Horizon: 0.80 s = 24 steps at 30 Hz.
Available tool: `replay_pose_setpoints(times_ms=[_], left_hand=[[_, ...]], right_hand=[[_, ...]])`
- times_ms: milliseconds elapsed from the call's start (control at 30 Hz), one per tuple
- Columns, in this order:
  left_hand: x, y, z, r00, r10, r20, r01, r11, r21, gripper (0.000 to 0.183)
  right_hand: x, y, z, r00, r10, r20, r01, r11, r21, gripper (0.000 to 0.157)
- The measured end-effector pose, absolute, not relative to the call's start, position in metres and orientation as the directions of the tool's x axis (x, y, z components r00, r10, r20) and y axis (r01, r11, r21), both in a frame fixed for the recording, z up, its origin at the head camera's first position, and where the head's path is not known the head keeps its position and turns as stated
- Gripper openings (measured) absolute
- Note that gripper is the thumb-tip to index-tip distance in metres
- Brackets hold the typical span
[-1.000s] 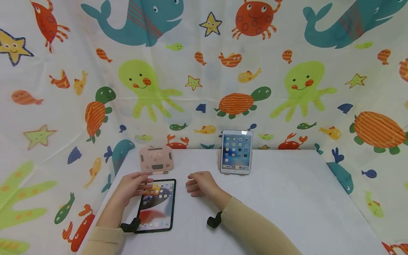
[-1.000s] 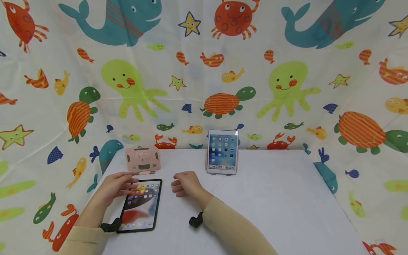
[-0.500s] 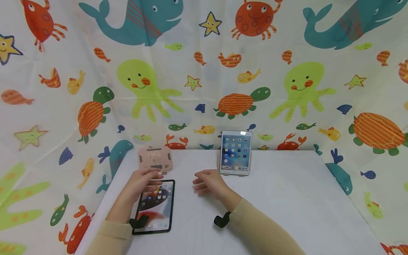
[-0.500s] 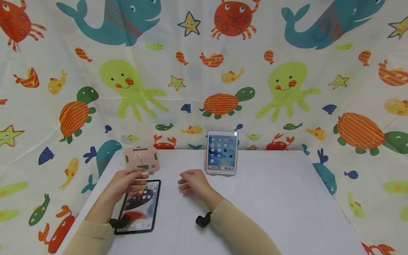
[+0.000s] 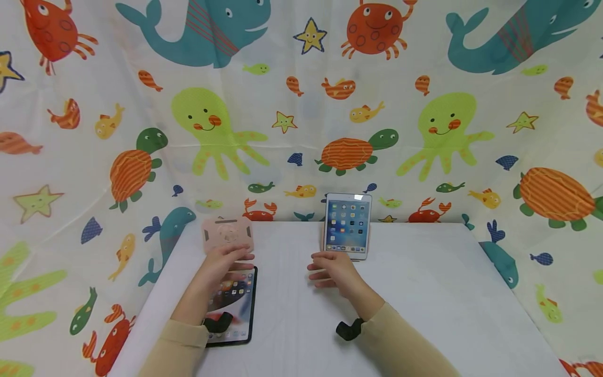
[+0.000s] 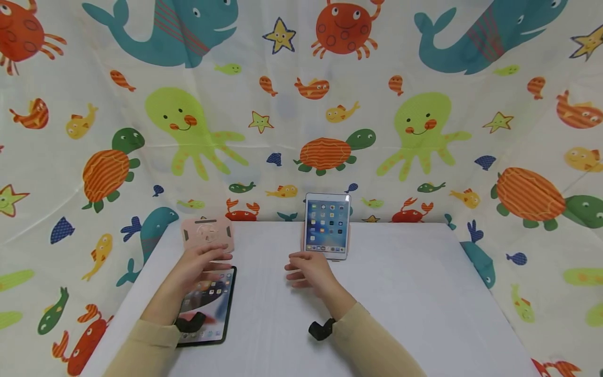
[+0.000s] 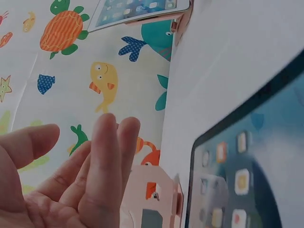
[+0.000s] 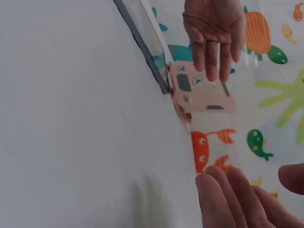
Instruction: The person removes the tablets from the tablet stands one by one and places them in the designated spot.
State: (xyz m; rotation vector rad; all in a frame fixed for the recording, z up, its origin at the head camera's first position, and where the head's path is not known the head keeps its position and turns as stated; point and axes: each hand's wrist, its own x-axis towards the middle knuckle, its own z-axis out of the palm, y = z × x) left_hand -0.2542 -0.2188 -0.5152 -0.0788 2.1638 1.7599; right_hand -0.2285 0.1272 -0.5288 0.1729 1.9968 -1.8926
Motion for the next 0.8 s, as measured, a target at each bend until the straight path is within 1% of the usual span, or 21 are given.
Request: replay_pose_setpoints(times_ms=[100, 200, 333, 400, 567, 800], left_hand=[[-0.256, -0.213, -0.514, -0.938, 0.194, -0.287, -0.25, 0.196, 0.948, 0.058], [-0.258, -0.207, -0.514, -0.939, 0.218, -0.266, -0.227, 0.188, 0.956, 0.055], [-0.26, -0.2, -0.512, -0.943, 0.215, -0.254, -0.214, 0.191, 0.958, 0.052], [-0.26, -0.196, -0.51, -0.943, 0.213, -0.257, -0.218, 0.188, 0.958, 0.054], [-0.264, -0.188, -0.508, -0.938, 0.219, -0.268, -0.232, 0.179, 0.956, 0.057], [-0.27, -0.173, -0.504, -0.935, 0.231, -0.269, -0.24, 0.148, 0.96, 0.054]], right_hand=[[-0.226, 0.141, -0.523, -0.929, -0.124, -0.349, 0.344, 0.064, -0.937, 0.049], [-0.223, 0.155, -0.517, -0.935, -0.092, -0.342, 0.339, 0.053, -0.939, 0.048], [-0.221, 0.174, -0.511, -0.939, -0.046, -0.342, 0.339, 0.052, -0.939, 0.046], [-0.22, 0.185, -0.508, -0.938, -0.022, -0.346, 0.344, 0.054, -0.937, 0.046], [-0.216, 0.208, -0.502, -0.935, 0.023, -0.353, 0.354, 0.056, -0.934, 0.052], [-0.216, 0.236, -0.491, -0.923, 0.083, -0.375, 0.377, 0.014, -0.926, 0.061]])
